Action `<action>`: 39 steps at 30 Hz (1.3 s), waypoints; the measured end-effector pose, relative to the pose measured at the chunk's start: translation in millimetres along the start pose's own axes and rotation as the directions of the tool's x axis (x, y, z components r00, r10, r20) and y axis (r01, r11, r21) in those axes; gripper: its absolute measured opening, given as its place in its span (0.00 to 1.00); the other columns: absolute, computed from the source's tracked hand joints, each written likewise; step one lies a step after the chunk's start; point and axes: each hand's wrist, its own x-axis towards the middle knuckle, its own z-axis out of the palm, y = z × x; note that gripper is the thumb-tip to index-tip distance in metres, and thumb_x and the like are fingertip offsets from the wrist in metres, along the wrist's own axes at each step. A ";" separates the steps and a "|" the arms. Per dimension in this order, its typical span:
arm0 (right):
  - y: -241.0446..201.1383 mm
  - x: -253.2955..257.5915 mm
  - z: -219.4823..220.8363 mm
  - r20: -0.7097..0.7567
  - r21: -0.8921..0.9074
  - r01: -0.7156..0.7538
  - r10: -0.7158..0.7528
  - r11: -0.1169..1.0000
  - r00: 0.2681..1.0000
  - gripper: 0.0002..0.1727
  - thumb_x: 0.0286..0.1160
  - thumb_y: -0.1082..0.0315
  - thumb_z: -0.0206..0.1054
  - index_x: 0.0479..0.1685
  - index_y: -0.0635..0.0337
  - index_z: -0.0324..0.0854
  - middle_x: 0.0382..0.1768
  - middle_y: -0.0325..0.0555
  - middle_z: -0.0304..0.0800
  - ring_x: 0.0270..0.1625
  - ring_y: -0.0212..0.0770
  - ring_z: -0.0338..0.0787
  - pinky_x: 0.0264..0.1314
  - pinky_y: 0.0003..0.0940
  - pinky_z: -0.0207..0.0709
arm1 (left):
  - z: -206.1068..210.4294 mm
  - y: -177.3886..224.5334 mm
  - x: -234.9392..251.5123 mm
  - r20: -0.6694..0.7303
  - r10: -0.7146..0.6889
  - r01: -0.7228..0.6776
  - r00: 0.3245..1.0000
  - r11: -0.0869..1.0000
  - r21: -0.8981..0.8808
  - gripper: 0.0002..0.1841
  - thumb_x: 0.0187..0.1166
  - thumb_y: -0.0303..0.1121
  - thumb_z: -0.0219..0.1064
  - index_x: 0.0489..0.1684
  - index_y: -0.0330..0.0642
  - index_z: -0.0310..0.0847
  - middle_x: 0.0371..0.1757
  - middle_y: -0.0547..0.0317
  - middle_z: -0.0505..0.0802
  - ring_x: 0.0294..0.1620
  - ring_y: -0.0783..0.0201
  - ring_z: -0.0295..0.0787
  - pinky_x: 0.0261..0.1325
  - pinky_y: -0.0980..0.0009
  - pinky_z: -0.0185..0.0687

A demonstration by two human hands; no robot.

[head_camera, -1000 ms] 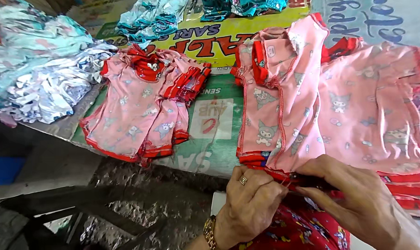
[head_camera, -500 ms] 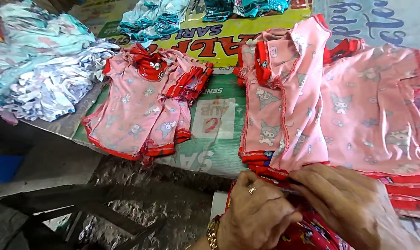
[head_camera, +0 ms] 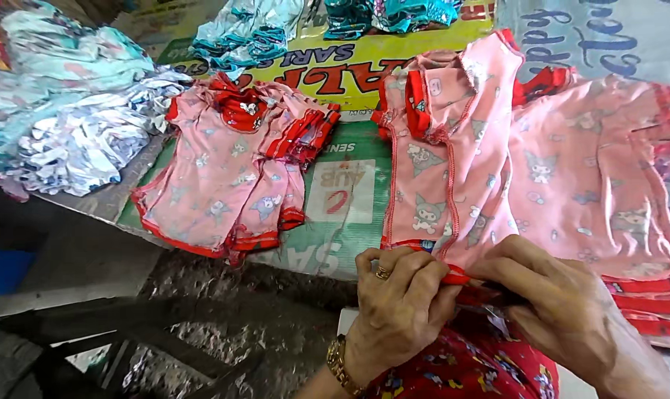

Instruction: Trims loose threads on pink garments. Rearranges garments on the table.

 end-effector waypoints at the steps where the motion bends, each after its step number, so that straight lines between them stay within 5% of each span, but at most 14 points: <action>1: 1.5 0.4 -1.0 -0.004 0.068 -0.006 0.006 0.998 1.000 0.10 0.85 0.62 0.58 0.42 0.50 0.85 0.39 0.42 0.85 0.35 0.30 0.83 0.27 0.22 0.69 | -0.3 1.8 2.2 -0.005 -0.012 0.012 1.000 1.000 -0.009 0.12 0.82 0.47 0.65 0.47 0.51 0.85 0.48 0.63 0.93 0.56 0.67 0.85 0.67 0.62 0.64; 6: 8.1 3.9 -7.2 -0.010 0.399 -0.027 0.034 0.917 0.999 0.11 0.89 0.62 0.56 0.43 0.58 0.80 0.40 0.39 0.86 0.43 0.21 0.84 0.42 0.12 0.76 | 2.1 6.8 17.3 -0.033 -0.067 0.063 0.997 0.993 -0.096 0.08 0.82 0.34 0.63 0.46 0.46 0.87 0.46 0.59 0.95 0.54 0.65 0.88 0.67 0.63 0.71; 10: 9.9 7.3 -13.5 0.004 0.598 -0.124 0.152 0.792 0.988 0.11 0.89 0.60 0.55 0.45 0.54 0.79 0.40 0.29 0.83 0.41 0.13 0.80 0.40 0.07 0.73 | 0.2 3.8 29.7 -0.001 -0.157 0.148 0.988 0.933 -0.328 0.07 0.80 0.28 0.65 0.43 0.38 0.90 0.46 0.54 0.96 0.54 0.64 0.91 0.63 0.68 0.83; 14: 10.1 13.5 -15.8 -0.004 0.635 -0.196 0.257 0.747 0.966 0.11 0.89 0.56 0.56 0.43 0.47 0.81 0.37 0.23 0.85 0.36 0.12 0.81 0.35 0.07 0.73 | -10.5 4.1 37.9 0.138 -0.232 0.252 0.963 0.593 -0.765 0.07 0.84 0.23 0.59 0.46 0.31 0.83 0.51 0.52 0.93 0.58 0.67 0.90 0.63 0.71 0.87; 18: 7.4 18.0 -12.5 0.002 0.598 -0.199 0.247 0.777 0.969 0.11 0.88 0.58 0.55 0.42 0.50 0.80 0.34 0.23 0.83 0.33 0.10 0.78 0.33 0.05 0.70 | -6.2 11.7 36.5 0.074 -0.222 0.224 0.972 0.791 -0.569 0.17 0.80 0.42 0.72 0.54 0.39 0.79 0.56 0.55 0.91 0.63 0.67 0.85 0.70 0.68 0.79; 21: 8.1 17.9 -13.2 0.002 0.605 -0.182 0.227 0.775 0.974 0.11 0.88 0.58 0.55 0.42 0.50 0.80 0.34 0.23 0.82 0.33 0.10 0.77 0.32 0.05 0.69 | 1.2 14.1 39.4 0.025 -0.203 0.197 0.979 0.904 -0.380 0.09 0.79 0.34 0.70 0.47 0.38 0.87 0.47 0.57 0.95 0.54 0.67 0.89 0.65 0.64 0.79; 23: 9.5 17.2 -16.0 -0.004 0.627 -0.177 0.230 0.759 0.973 0.10 0.88 0.58 0.56 0.42 0.49 0.80 0.34 0.23 0.82 0.35 0.11 0.78 0.34 0.06 0.70 | 1.7 13.3 41.9 0.042 -0.186 0.185 0.982 0.873 -0.450 0.07 0.79 0.27 0.65 0.42 0.37 0.90 0.43 0.57 0.95 0.50 0.68 0.89 0.61 0.67 0.80; 27: 8.6 22.7 -16.2 -0.027 0.579 -0.192 0.254 0.792 0.967 0.09 0.87 0.59 0.56 0.40 0.48 0.79 0.33 0.21 0.81 0.34 0.09 0.78 0.34 0.04 0.70 | -5.4 10.2 42.9 0.183 -0.214 0.263 0.960 0.451 -0.853 0.06 0.85 0.25 0.57 0.46 0.35 0.81 0.50 0.57 0.92 0.59 0.71 0.88 0.65 0.72 0.84; 30: 9.4 28.1 -7.0 -0.037 0.461 -0.205 0.250 0.863 0.968 0.09 0.86 0.60 0.58 0.40 0.51 0.79 0.32 0.24 0.80 0.33 0.10 0.77 0.35 0.04 0.71 | -6.8 6.4 44.0 0.276 -0.282 0.318 0.919 0.114 -0.941 0.05 0.84 0.26 0.62 0.49 0.41 0.83 0.47 0.64 0.92 0.51 0.75 0.88 0.58 0.75 0.84; 32: 10.0 28.7 0.2 -0.057 0.336 -0.203 0.235 0.920 0.970 0.11 0.86 0.59 0.58 0.41 0.53 0.82 0.31 0.27 0.83 0.33 0.12 0.78 0.35 0.07 0.71 | -8.3 5.5 44.5 0.309 -0.311 0.331 0.899 0.022 -0.943 0.07 0.81 0.23 0.64 0.51 0.41 0.81 0.47 0.61 0.93 0.51 0.72 0.90 0.59 0.73 0.85; 34: 8.6 27.8 2.3 -0.116 0.236 -0.182 0.214 0.954 0.970 0.13 0.87 0.57 0.59 0.43 0.53 0.86 0.37 0.31 0.86 0.37 0.16 0.81 0.38 0.13 0.74 | -9.4 7.6 43.9 0.288 -0.324 0.324 0.901 0.060 -0.944 0.09 0.81 0.22 0.64 0.54 0.41 0.78 0.48 0.58 0.94 0.52 0.71 0.91 0.58 0.72 0.86; 36: 4.0 25.6 -3.8 -0.194 0.262 -0.160 0.214 0.952 0.957 0.14 0.87 0.53 0.61 0.46 0.53 0.87 0.42 0.32 0.87 0.42 0.17 0.82 0.42 0.12 0.76 | -10.9 11.7 43.4 0.229 -0.311 0.299 0.922 0.200 -0.933 0.10 0.82 0.22 0.63 0.57 0.41 0.77 0.49 0.60 0.93 0.53 0.72 0.90 0.60 0.74 0.85; 39: -5.9 23.3 -14.3 -0.223 0.336 -0.077 0.159 0.939 0.962 0.19 0.83 0.47 0.67 0.49 0.55 0.87 0.37 0.32 0.85 0.38 0.13 0.77 0.39 0.08 0.68 | -12.6 16.7 44.5 0.118 -0.232 0.215 0.966 0.456 -0.863 0.08 0.84 0.23 0.62 0.55 0.38 0.76 0.51 0.60 0.93 0.57 0.72 0.90 0.64 0.74 0.86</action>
